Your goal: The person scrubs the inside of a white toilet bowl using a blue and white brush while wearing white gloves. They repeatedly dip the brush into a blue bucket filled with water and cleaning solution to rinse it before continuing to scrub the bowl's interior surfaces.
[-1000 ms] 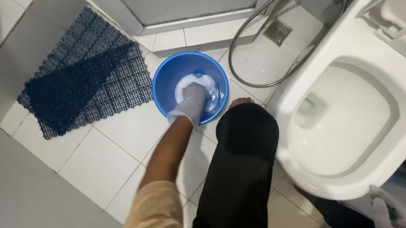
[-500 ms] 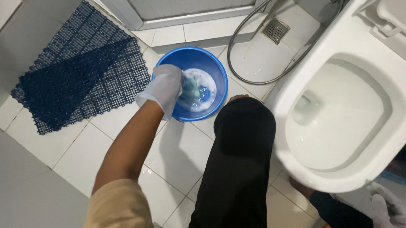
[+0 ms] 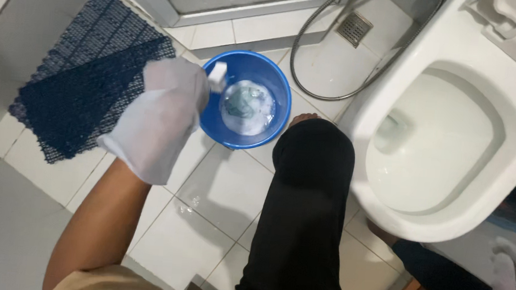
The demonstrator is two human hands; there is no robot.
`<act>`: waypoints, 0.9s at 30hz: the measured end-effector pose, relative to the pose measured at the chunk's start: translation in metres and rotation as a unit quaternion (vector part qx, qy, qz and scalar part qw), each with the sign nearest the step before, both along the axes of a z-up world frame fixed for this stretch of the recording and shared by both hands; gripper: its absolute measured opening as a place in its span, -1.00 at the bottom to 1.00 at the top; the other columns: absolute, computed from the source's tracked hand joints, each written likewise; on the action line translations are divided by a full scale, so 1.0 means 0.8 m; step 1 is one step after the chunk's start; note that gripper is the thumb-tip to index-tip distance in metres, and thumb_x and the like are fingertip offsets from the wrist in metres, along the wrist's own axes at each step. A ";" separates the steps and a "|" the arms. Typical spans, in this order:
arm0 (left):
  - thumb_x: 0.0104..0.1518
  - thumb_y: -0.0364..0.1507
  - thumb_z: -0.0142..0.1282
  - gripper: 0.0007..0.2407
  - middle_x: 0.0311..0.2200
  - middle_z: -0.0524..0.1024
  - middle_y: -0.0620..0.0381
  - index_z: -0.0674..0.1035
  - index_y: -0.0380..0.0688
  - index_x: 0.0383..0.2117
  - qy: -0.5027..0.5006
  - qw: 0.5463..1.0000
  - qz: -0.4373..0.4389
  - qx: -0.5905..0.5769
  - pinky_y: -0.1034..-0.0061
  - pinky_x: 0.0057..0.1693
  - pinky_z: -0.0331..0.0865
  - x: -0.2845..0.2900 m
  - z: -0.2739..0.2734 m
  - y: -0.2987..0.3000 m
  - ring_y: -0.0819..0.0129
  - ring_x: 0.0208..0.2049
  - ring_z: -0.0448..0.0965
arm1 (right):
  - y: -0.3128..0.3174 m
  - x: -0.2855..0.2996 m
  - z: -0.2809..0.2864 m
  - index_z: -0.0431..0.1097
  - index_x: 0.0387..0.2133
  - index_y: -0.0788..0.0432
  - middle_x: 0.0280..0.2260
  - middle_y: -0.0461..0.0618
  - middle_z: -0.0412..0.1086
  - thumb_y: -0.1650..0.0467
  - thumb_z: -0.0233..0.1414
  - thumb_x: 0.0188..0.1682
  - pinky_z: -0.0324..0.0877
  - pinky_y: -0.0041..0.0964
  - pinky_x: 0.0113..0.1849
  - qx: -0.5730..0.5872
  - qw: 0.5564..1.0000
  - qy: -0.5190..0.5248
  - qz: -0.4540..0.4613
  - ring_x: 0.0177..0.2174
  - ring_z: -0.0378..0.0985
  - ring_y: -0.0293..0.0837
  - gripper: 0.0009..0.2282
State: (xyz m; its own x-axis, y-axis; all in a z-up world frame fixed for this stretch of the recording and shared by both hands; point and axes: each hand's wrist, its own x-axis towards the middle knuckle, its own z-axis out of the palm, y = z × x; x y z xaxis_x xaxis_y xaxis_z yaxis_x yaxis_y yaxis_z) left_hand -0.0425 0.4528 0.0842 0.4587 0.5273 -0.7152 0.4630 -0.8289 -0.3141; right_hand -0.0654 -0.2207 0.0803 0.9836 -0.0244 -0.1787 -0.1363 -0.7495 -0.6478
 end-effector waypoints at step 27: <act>0.09 0.07 0.34 -0.42 0.31 0.50 0.17 0.62 0.21 0.24 -0.070 0.983 0.099 -0.139 0.25 0.25 0.47 0.008 -0.411 -0.049 0.13 0.30 0.54 | 0.098 -0.011 0.088 0.51 0.36 0.40 0.09 0.29 0.53 0.45 0.01 0.51 0.31 -0.20 -0.07 -0.053 0.996 -0.064 -0.012 -0.12 0.49 0.00 -0.71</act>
State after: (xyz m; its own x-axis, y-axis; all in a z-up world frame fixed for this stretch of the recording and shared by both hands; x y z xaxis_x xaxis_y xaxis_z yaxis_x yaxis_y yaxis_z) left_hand -0.0364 0.4140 -0.2442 0.4713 0.4099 -0.7809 0.6467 -0.7627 -0.0100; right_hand -0.0743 -0.1422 0.1510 0.9971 -0.0600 -0.0468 -0.0760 -0.8126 -0.5778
